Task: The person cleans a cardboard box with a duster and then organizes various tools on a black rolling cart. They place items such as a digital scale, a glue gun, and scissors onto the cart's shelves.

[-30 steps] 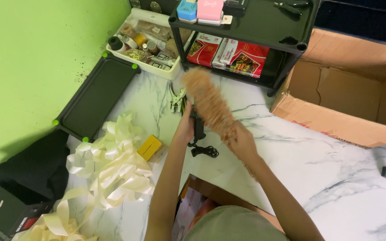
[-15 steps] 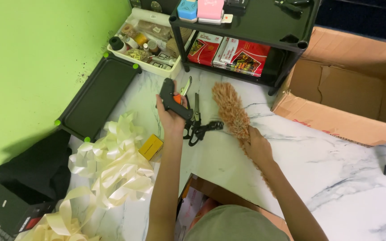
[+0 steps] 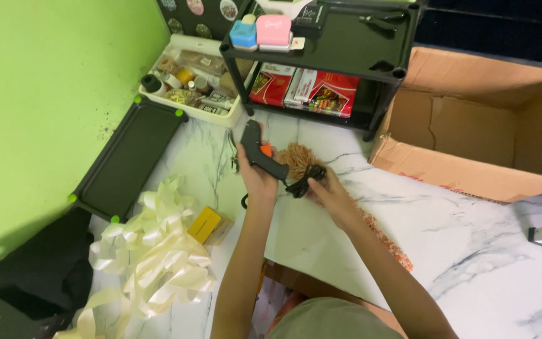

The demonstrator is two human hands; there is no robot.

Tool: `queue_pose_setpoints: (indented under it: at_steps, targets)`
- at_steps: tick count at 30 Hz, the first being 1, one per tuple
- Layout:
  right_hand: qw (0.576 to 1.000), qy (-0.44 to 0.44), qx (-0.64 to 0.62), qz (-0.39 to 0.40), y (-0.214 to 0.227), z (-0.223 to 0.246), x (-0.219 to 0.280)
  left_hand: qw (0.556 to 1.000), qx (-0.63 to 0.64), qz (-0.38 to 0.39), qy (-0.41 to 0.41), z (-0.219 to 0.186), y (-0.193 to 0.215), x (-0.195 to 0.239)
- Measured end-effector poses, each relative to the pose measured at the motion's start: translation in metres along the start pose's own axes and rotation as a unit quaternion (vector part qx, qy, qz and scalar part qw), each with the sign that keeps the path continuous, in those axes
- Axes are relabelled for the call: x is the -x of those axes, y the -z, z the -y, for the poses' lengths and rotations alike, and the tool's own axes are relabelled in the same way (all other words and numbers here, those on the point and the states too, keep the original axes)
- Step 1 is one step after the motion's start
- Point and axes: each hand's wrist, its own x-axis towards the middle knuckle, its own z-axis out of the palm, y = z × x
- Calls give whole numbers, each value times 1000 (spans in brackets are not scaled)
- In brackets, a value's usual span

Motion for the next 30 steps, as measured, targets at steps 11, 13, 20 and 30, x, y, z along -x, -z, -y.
queue_pose_setpoints:
  at_steps: [11,13,20,30]
  targets:
    - [850,375,349,-123,31,120,-35,943,-290,132,90,73,-91,-27]
    - [793,410,433,-123,38,156,-36,947,-268,141,106,86,-106,-43]
    - [712,398,571,-94,109,223,-105,948,-174,156,215,152,-83,-159]
    - [723,348,592,-82,140,270,-159,845,-493,190,81,126,-93,-226]
